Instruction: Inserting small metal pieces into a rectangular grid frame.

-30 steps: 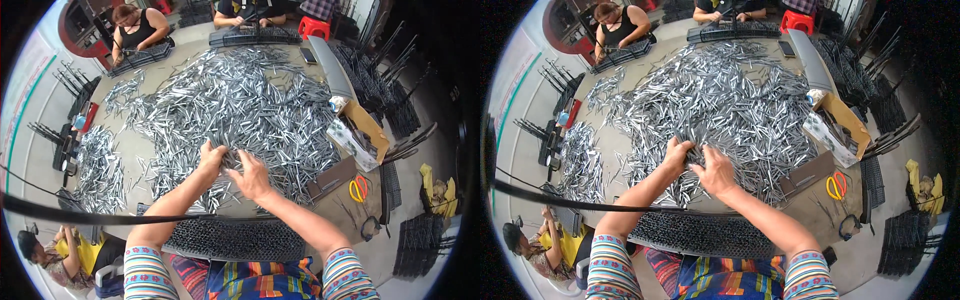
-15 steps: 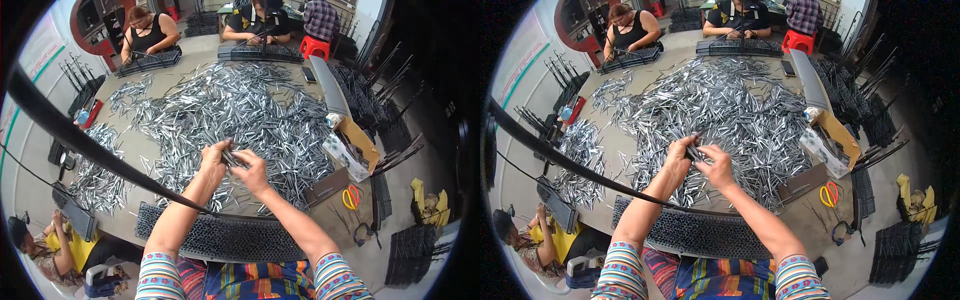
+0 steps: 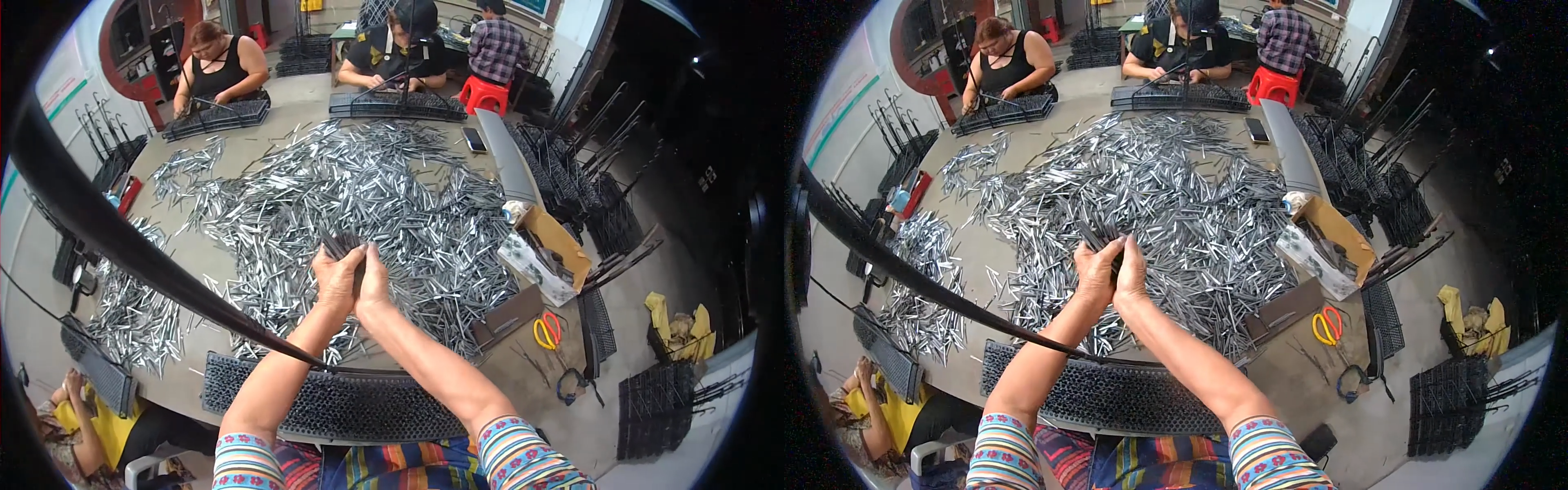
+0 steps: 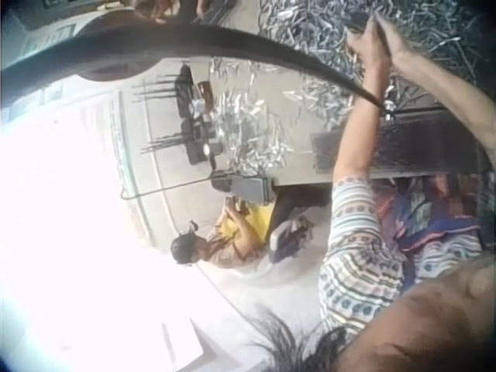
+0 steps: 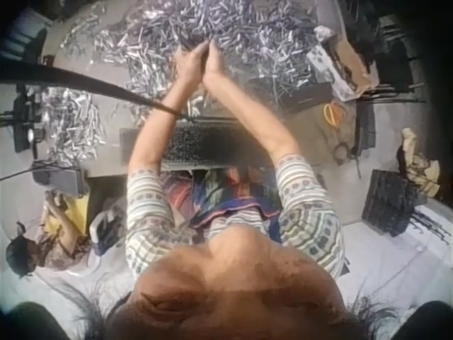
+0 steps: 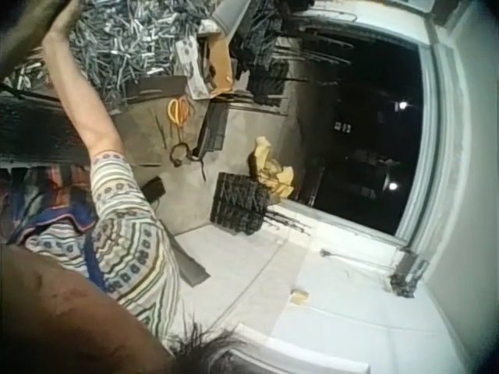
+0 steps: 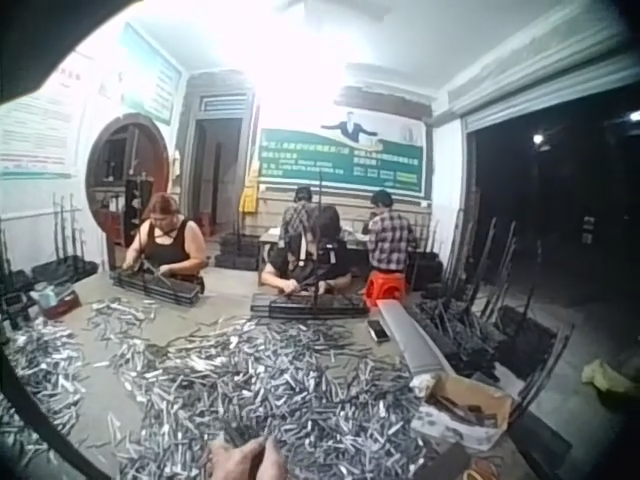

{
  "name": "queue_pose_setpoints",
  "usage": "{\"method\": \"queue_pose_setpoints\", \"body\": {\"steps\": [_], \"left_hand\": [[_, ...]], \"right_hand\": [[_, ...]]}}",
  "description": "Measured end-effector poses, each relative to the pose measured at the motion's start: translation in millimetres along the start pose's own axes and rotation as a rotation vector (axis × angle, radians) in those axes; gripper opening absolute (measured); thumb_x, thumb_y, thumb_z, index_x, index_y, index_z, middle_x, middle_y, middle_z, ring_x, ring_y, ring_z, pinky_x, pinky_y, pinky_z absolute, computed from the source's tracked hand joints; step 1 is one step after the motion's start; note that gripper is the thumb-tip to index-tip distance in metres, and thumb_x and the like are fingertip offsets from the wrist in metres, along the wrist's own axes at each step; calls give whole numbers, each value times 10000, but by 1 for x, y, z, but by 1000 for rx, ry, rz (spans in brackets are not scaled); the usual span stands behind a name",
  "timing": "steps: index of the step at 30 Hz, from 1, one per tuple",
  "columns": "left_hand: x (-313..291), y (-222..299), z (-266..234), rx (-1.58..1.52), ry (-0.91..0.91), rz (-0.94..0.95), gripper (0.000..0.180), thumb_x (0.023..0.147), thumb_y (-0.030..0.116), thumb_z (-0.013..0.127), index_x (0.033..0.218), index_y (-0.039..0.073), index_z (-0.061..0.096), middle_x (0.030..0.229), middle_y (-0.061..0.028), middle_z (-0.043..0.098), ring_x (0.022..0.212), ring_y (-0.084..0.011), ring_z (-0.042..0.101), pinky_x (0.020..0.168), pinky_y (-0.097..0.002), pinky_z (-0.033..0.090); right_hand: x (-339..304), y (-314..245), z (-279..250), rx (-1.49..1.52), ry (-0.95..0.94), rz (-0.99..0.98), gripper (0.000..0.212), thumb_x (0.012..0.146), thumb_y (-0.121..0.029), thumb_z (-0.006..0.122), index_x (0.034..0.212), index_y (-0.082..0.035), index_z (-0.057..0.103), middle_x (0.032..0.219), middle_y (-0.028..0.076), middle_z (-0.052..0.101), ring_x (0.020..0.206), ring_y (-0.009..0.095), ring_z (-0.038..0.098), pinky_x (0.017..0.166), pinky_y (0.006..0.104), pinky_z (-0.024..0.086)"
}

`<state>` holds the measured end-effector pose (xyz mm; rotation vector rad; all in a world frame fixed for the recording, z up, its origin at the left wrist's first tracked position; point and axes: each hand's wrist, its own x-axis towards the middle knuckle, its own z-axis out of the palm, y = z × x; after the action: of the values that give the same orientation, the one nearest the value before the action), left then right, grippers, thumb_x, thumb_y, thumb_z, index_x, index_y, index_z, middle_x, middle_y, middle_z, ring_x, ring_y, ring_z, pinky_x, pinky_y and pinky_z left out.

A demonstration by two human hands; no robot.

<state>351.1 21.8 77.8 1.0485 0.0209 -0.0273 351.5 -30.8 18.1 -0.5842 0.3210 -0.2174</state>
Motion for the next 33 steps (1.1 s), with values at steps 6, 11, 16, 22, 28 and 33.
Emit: {"method": "queue_pose_setpoints", "body": {"steps": [6,11,16,22,28,33], "left_hand": [[5,-6,-6,-227,13,-150,100,795,-26,643,872,11,591,776,-93,668,640,-180,651,593,-293,531],[6,-8,-11,-207,36,-130,110,822,5,629,918,-19,581,801,-142,668,708,-236,675,634,-354,578],[21,-3,-25,-281,106,-163,127,823,9,622,917,6,537,749,-128,640,584,-223,637,488,-317,527],[13,33,-111,-384,165,-138,71,832,37,613,865,16,553,746,-99,607,574,-186,568,492,-292,467],[-119,124,-92,-138,133,-73,113,867,96,606,891,-15,605,732,-71,611,627,-144,572,545,-265,464],[-262,67,-76,24,43,-423,122,828,41,632,937,3,591,795,-85,637,616,-159,598,546,-287,501]], "right_hand": [[-11,-14,-11,-52,-106,27,478,976,-515,382,1027,-82,579,1010,57,613,994,202,566,900,370,433],[-27,-30,14,-58,104,138,456,929,-582,438,910,-165,619,823,-44,624,724,71,575,671,236,444],[-9,-29,-13,-426,126,-3,474,907,-562,501,975,-108,621,895,15,656,781,117,609,670,258,397],[-89,-53,-38,-761,77,-130,196,888,-201,609,971,-24,625,819,23,644,729,97,593,640,245,435],[-203,-89,-50,-1097,-273,-225,207,850,-44,603,1042,31,618,885,50,660,820,87,604,725,236,479],[-243,-74,-40,-1107,-589,-337,405,813,-170,648,1147,48,583,993,145,642,873,225,646,780,308,498]]}}
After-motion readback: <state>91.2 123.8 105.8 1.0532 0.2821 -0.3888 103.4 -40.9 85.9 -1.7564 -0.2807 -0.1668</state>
